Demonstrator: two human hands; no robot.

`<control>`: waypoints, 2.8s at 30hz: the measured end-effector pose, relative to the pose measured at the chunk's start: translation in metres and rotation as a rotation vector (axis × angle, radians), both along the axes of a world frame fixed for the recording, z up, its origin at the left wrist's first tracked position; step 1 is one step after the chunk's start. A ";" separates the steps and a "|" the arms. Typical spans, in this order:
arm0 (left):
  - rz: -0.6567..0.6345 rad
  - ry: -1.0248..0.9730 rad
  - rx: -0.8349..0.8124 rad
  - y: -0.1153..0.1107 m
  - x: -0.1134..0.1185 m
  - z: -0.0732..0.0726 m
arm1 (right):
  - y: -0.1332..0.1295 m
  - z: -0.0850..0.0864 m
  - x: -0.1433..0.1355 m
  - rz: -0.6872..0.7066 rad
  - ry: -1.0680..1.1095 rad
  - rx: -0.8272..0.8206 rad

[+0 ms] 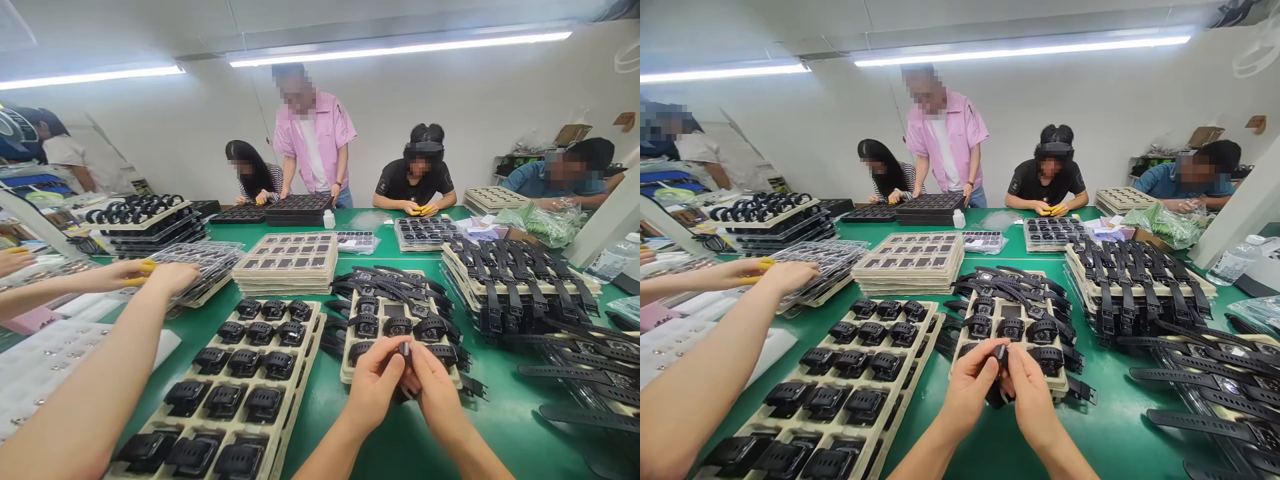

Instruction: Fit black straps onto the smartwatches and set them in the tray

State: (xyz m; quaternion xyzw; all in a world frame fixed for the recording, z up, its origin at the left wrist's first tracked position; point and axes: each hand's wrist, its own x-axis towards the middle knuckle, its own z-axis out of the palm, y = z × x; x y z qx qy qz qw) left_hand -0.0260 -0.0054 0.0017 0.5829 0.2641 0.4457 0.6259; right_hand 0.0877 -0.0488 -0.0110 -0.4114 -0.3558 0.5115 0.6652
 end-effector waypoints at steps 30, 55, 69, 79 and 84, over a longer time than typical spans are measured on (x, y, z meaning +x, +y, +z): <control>-0.617 -0.150 -0.545 -0.018 0.018 -0.019 | -0.006 0.031 0.038 -0.242 0.057 -0.147; 0.292 0.359 1.068 -0.007 -0.006 -0.002 | -0.010 0.009 0.024 -0.129 -0.037 -0.084; 0.339 0.372 1.007 -0.005 -0.008 0.004 | -0.019 0.016 0.031 -0.083 -0.640 0.128; 0.324 -0.022 0.080 -0.005 -0.004 -0.003 | -0.021 0.019 0.024 -0.030 -0.835 0.142; 0.316 -0.214 -0.200 -0.004 0.001 -0.006 | -0.023 0.020 0.022 -0.052 -0.837 0.103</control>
